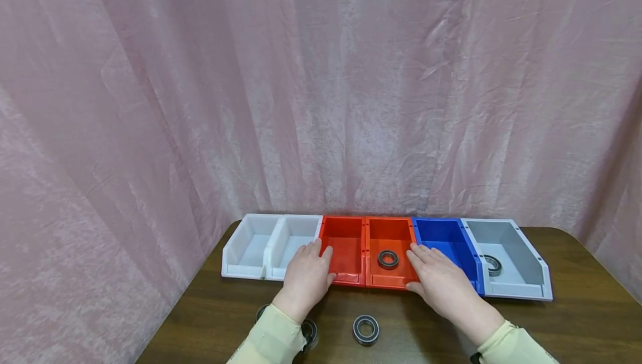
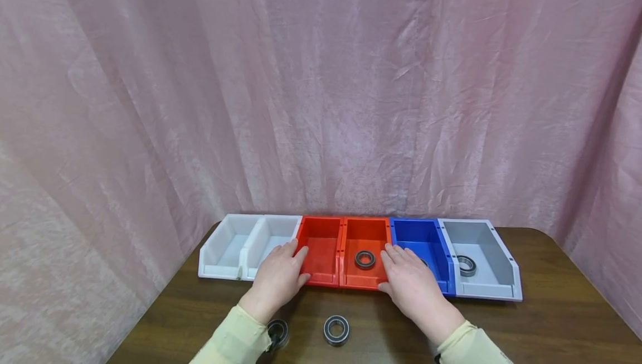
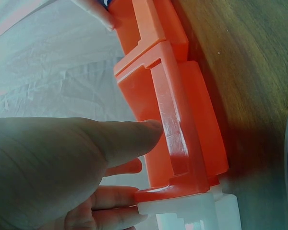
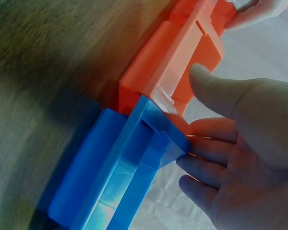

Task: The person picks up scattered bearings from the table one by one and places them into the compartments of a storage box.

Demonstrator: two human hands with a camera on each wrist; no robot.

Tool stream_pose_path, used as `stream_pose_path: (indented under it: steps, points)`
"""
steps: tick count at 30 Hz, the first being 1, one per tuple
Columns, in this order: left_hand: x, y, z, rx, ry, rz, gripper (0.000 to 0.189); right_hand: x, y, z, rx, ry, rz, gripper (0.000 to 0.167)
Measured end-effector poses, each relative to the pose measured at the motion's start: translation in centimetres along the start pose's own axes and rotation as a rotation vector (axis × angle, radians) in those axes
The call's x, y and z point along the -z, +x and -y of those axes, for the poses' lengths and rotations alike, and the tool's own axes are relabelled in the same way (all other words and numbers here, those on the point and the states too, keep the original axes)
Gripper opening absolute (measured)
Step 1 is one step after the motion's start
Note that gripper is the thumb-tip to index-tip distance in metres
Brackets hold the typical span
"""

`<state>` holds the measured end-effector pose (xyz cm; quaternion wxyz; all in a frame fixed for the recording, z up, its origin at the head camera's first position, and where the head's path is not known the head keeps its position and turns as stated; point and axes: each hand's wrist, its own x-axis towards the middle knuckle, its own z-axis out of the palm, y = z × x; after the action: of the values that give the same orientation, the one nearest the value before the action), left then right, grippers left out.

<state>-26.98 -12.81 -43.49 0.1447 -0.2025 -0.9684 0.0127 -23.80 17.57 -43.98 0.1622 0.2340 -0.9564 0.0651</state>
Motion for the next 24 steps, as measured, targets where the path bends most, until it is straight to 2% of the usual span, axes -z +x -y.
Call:
stream_pose_path:
  steps: [9,24]
  points:
    - [-0.21,0.02,0.0,0.013,-0.009,0.008,0.071,-0.4,0.09,-0.1,-0.015,0.014,-0.001,0.062]
    - [-0.16,-0.09,-0.24,-0.001,0.037,-0.014,0.067,-0.52,0.11,-0.09,-0.047,-0.02,-0.022,0.051]
